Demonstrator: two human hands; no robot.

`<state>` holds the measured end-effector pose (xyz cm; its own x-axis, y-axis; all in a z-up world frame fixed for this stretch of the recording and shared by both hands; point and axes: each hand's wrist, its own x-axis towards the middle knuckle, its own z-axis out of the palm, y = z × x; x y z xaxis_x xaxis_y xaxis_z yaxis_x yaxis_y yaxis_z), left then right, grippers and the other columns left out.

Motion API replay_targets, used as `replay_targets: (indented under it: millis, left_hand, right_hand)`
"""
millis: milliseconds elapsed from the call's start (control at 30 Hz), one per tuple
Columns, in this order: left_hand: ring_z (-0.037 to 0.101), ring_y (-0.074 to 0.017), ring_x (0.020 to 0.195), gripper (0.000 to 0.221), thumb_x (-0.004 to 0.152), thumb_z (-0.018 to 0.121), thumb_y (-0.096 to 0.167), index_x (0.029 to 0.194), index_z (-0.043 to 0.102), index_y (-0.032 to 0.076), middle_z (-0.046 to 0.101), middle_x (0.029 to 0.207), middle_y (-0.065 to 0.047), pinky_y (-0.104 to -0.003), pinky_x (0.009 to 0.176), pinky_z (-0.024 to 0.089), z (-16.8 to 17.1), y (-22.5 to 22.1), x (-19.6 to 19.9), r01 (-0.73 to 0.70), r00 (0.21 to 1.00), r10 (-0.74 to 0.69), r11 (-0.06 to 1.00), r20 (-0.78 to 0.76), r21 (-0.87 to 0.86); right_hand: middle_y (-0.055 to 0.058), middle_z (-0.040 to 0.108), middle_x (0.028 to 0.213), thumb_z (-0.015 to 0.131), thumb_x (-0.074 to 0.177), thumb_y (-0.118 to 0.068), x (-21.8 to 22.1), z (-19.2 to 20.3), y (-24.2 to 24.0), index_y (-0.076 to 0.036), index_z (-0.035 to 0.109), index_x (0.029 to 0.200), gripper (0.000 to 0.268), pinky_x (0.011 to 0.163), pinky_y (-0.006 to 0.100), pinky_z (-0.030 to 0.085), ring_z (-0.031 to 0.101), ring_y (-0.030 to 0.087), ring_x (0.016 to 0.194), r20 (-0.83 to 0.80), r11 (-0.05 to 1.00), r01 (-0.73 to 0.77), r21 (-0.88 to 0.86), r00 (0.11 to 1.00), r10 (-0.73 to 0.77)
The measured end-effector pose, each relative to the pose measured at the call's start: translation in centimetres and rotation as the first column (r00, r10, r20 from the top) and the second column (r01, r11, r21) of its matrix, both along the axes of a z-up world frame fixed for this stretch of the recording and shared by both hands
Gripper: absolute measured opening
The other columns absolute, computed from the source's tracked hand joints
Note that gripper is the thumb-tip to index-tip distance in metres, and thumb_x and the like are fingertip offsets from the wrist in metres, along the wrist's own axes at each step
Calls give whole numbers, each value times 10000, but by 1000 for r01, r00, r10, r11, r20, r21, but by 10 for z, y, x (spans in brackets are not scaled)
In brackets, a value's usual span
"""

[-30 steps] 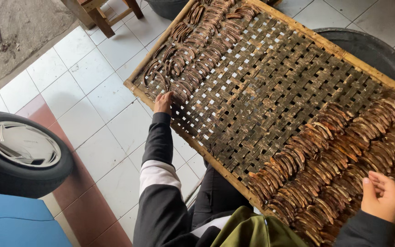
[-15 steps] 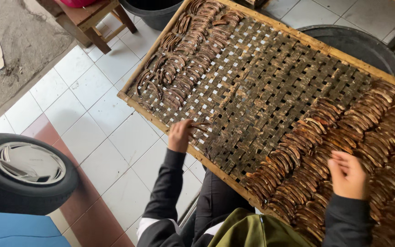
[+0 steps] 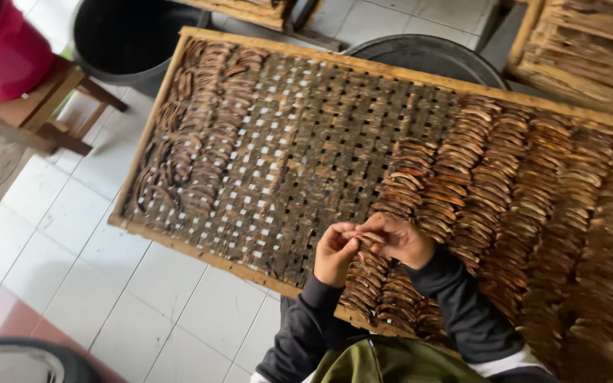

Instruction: The person sorts small dried fish pieces on a large woven tray by hand, picking up individual pieces from a pile and arranging them into neat rows on the tray.

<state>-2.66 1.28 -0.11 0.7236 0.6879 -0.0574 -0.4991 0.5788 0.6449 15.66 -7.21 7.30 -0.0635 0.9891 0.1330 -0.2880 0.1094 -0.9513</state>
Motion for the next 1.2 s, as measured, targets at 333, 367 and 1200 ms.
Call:
replay_targets:
  millis: [333,367,1200]
  left_hand:
    - [570,-53,682,210,994,701,46,1187,622,64,687,926,10,-197,573,461,-55,0,29,-96,983,53,964,-173,-247]
    - [578,-54,706,213,987,702,38,1182,622,58,682,922,9,-202,589,457,-55,4,28,-133,978,95,970,-187,-202]
    - [667,-91,973,286,963,712,7,1227,609,37,698,1092,-23,-252,850,575,-38,-11,41,-156,951,153,988,-269,11]
  right_hand:
    - [60,710,1068,664,986,-103,129,-39,51,-132,699,1148,168,779,295,610,698,141,910,342,683,703,-201,703,-623]
    - [85,693,1076,701,953,-82,158,-42,69,-109,709,1156,205,755,310,606,686,177,895,583,652,758,-40,547,-601]
    - [136,661,1099,765,881,74,256,-114,92,-28,741,1050,199,844,363,578,690,274,937,806,742,581,335,231,-545]
